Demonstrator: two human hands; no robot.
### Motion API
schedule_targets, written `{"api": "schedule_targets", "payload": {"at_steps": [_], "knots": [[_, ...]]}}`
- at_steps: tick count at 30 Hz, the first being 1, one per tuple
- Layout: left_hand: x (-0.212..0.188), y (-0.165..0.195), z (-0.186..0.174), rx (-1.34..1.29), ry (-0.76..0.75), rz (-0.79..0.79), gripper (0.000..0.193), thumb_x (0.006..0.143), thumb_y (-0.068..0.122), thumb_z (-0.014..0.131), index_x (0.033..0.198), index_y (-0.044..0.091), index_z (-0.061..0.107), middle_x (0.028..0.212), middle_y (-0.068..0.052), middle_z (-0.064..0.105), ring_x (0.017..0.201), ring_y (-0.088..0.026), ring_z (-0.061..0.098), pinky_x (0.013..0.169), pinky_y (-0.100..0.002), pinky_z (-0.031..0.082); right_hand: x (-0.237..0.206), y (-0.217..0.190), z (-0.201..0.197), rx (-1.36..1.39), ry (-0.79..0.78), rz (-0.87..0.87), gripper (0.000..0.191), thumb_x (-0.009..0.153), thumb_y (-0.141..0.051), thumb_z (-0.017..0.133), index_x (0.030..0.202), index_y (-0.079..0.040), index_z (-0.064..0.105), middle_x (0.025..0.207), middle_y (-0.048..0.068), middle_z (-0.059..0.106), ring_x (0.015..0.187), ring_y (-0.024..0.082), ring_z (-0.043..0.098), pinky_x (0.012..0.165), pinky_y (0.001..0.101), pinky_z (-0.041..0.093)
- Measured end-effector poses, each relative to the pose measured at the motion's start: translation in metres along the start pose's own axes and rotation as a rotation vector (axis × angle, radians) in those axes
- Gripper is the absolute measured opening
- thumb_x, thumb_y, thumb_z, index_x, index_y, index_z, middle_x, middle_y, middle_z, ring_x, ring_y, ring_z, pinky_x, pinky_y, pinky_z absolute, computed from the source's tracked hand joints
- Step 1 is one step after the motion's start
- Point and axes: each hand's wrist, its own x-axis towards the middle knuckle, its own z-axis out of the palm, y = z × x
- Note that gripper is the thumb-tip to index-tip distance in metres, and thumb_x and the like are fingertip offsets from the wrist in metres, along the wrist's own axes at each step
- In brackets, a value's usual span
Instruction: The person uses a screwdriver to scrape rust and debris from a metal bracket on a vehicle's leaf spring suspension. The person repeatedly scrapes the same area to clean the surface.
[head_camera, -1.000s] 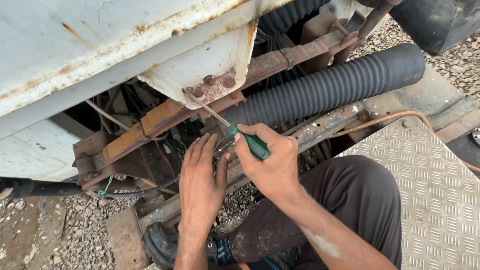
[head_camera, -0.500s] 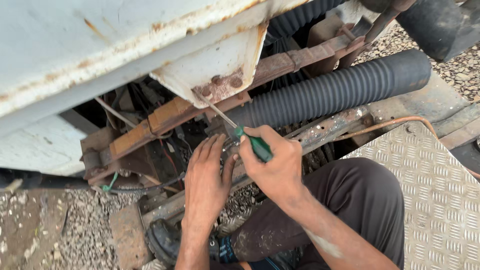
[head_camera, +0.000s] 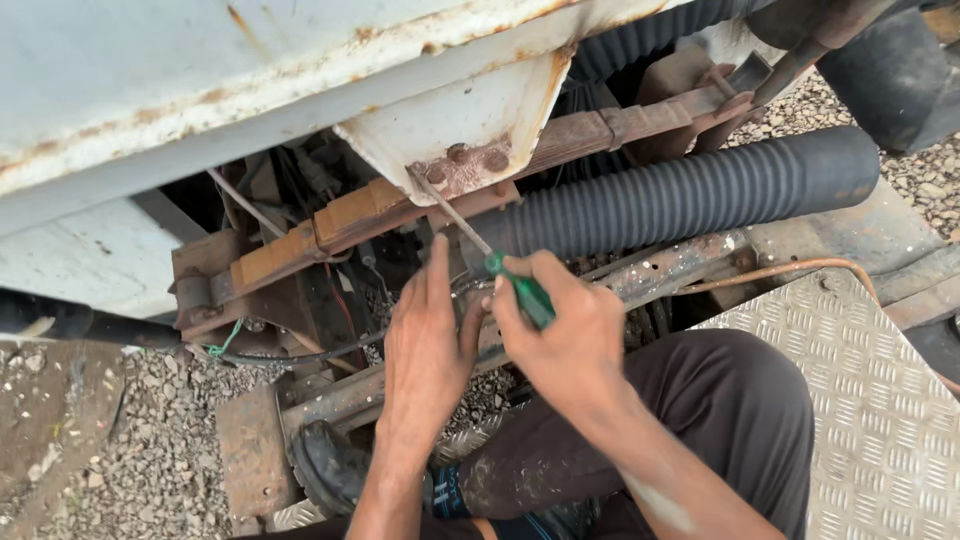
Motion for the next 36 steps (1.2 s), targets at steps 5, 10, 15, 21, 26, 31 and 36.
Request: {"api": "schedule_targets", "payload": {"at_steps": [5, 10, 15, 21, 26, 31, 36], "knots": [[-0.004, 0.005, 0.003, -0.067, 0.212, 0.240, 0.070, 0.084, -0.002, 0.066, 0.149, -0.005, 0.041, 0.151, -0.032, 0.050, 0.142, -0.046, 0.047, 0.115, -0.051, 0.045, -0.007, -0.004, 0.009, -0.079, 0.002, -0.164, 0.014, 0.089, -0.015, 0.074, 0.098, -0.005, 0.071, 0.075, 0.014, 0.073, 0.064, 0.027, 0.075, 0.055, 0.0371, 0.057], [-0.004, -0.009, -0.002, -0.122, 0.226, 0.390, 0.058, 0.081, -0.004, 0.068, 0.137, 0.004, 0.056, 0.145, -0.016, 0.060, 0.142, -0.036, 0.054, 0.125, -0.053, 0.041, -0.009, -0.010, 0.019, -0.033, -0.120, -0.075, 0.023, 0.086, -0.016, 0.073, 0.105, -0.003, 0.066, 0.077, 0.013, 0.074, 0.066, 0.026, 0.076, 0.056, 0.0370, 0.059], [-0.004, -0.020, -0.005, -0.174, 0.280, 0.351, 0.048, 0.083, -0.002, 0.071, 0.130, 0.003, 0.063, 0.136, -0.015, 0.065, 0.137, -0.035, 0.060, 0.123, -0.052, 0.046, -0.012, -0.015, 0.020, 0.021, -0.185, -0.082, 0.041, 0.080, -0.016, 0.079, 0.113, 0.000, 0.060, 0.084, 0.013, 0.074, 0.071, 0.025, 0.077, 0.061, 0.0349, 0.060], [-0.014, -0.016, -0.006, -0.273, 0.341, 0.303, 0.042, 0.086, 0.003, 0.070, 0.127, 0.004, 0.065, 0.129, -0.016, 0.066, 0.132, -0.035, 0.063, 0.121, -0.052, 0.049, -0.023, -0.020, 0.018, -0.059, -0.038, -0.412, 0.034, 0.087, -0.015, 0.082, 0.116, -0.003, 0.068, 0.098, 0.013, 0.074, 0.082, 0.024, 0.076, 0.071, 0.0339, 0.061], [-0.004, -0.024, -0.008, -0.267, 0.374, 0.268, 0.035, 0.092, 0.006, 0.064, 0.126, 0.001, 0.064, 0.133, -0.020, 0.065, 0.135, -0.040, 0.061, 0.120, -0.052, 0.047, -0.022, -0.020, 0.047, -0.219, -0.026, -0.411, 0.038, 0.084, -0.011, 0.082, 0.119, -0.001, 0.070, 0.108, 0.021, 0.065, 0.095, 0.035, 0.067, 0.078, 0.0430, 0.057], [-0.010, -0.026, -0.013, -0.270, 0.378, 0.337, 0.035, 0.091, 0.011, 0.065, 0.124, 0.000, 0.062, 0.126, -0.020, 0.064, 0.129, -0.040, 0.062, 0.120, -0.053, 0.045, -0.040, -0.017, 0.050, -0.098, 0.059, -0.473, 0.035, 0.094, -0.013, 0.076, 0.123, 0.002, 0.064, 0.120, 0.021, 0.061, 0.108, 0.037, 0.064, 0.095, 0.0454, 0.055], [-0.012, -0.019, -0.013, -0.253, 0.351, 0.318, 0.037, 0.087, 0.009, 0.066, 0.123, 0.001, 0.062, 0.124, -0.018, 0.066, 0.129, -0.040, 0.063, 0.117, -0.051, 0.050, -0.040, -0.006, 0.056, 0.064, 0.100, -0.421, 0.033, 0.102, -0.018, 0.072, 0.124, 0.003, 0.060, 0.124, 0.019, 0.062, 0.110, 0.031, 0.067, 0.093, 0.0400, 0.057]]}}
